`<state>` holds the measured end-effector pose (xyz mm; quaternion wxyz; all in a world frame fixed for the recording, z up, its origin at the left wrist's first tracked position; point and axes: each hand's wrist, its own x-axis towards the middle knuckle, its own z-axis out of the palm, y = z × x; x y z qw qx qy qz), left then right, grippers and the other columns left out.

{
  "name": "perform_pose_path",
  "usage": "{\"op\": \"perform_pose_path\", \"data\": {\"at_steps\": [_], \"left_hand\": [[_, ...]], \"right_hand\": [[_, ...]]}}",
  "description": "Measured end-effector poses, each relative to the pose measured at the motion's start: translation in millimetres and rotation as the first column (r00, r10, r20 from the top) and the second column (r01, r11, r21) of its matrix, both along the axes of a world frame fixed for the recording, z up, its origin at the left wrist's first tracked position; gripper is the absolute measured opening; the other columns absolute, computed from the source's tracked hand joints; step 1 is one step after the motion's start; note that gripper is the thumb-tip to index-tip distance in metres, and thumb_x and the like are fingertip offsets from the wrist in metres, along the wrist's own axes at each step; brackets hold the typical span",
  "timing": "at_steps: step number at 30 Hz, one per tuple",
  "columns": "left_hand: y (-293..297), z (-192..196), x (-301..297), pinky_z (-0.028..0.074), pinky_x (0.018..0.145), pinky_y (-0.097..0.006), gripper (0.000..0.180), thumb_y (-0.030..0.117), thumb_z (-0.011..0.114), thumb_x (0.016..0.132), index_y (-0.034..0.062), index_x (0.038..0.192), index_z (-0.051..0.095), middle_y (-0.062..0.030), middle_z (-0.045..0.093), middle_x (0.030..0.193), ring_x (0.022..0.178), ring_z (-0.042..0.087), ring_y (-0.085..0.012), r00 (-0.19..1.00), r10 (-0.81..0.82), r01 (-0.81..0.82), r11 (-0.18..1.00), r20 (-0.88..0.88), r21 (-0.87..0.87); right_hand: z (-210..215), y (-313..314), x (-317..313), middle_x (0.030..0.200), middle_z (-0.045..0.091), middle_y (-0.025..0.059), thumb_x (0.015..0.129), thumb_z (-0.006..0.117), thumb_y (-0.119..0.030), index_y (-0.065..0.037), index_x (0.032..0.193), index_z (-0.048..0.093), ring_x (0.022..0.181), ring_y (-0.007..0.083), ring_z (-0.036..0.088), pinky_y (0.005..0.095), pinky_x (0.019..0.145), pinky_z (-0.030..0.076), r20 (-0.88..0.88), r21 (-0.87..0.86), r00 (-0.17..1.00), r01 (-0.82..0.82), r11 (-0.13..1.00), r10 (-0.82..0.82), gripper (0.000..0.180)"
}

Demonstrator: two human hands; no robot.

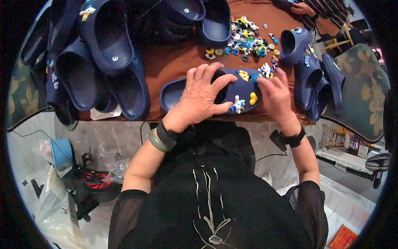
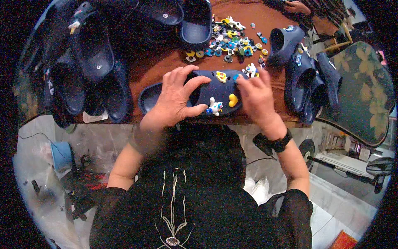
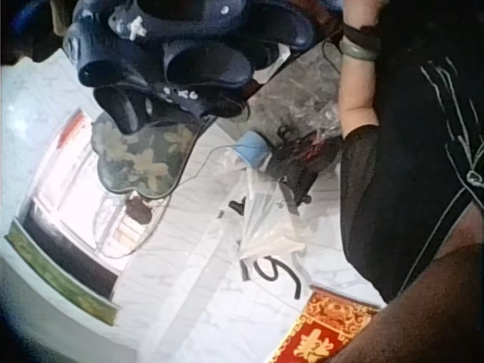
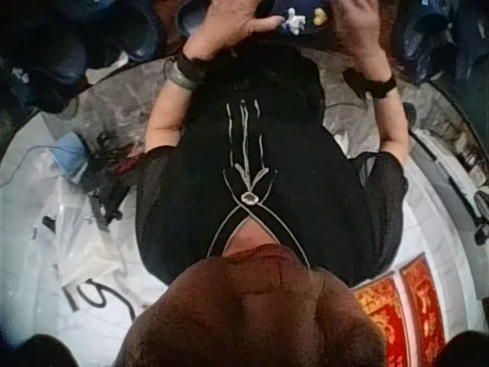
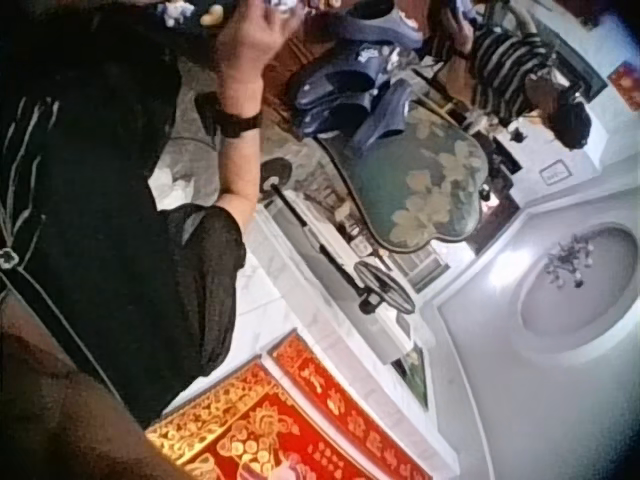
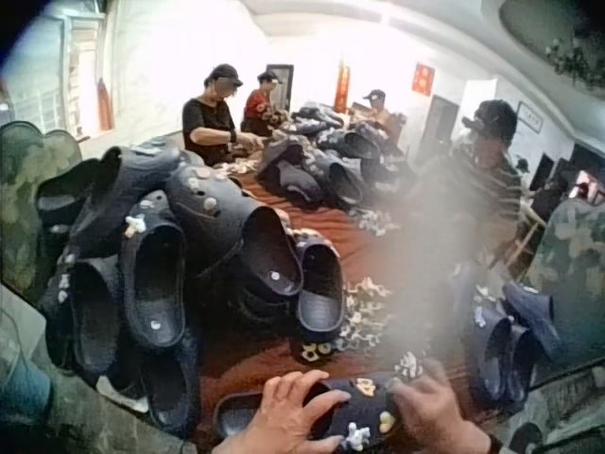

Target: Decorating clogs with cartoon charms by inserting them into the holes.

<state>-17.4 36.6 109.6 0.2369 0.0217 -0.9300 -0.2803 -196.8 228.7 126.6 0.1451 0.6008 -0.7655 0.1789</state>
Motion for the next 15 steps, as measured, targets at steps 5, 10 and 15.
{"op": "perform_pose_path", "data": {"at_steps": [5,10,15], "left_hand": [[1.2,-3.0,-2.0,0.025,0.103,-0.046,0.058,0.044,0.067,0.071,0.0214,0.123,0.053,-0.0113,0.041,0.129,0.124,0.036,-0.0327,1.000,-0.007,0.007,1.000,-0.018,0.018],[-1.3,-5.8,-1.5,0.026,0.103,-0.046,0.059,0.045,0.067,0.071,0.0212,0.123,0.052,-0.0112,0.041,0.129,0.123,0.036,-0.0332,1.000,-0.002,0.003,0.999,-0.030,0.033],[-0.1,-4.7,-2.7,0.027,0.101,-0.046,0.059,0.045,0.067,0.071,0.0203,0.123,0.052,-0.0114,0.042,0.129,0.122,0.037,-0.0332,0.999,-0.011,0.013,0.999,-0.047,0.037]], "right_hand": [[16.7,-4.5,-24.4,0.081,0.068,0.0018,0.072,0.076,-0.013,-0.010,0.085,0.071,0.081,0.0184,0.062,0.0375,0.096,0.039,0.311,0.030,0.946,0.087,0.996,-0.092,0.014],[26.7,-25.1,-51.3,0.082,0.067,0.0032,0.073,0.075,-0.012,-0.004,0.084,0.069,0.088,0.0174,0.061,0.0308,0.087,0.044,0.684,0.190,0.726,-0.090,0.978,-0.066,0.015],[4.5,-14.5,-66.6,0.087,0.064,0.0035,0.072,0.077,-0.008,-0.003,0.085,0.070,0.091,0.0166,0.059,0.0298,0.084,0.045,0.780,0.136,0.625,-0.149,0.979,-0.013,0.016]]}}
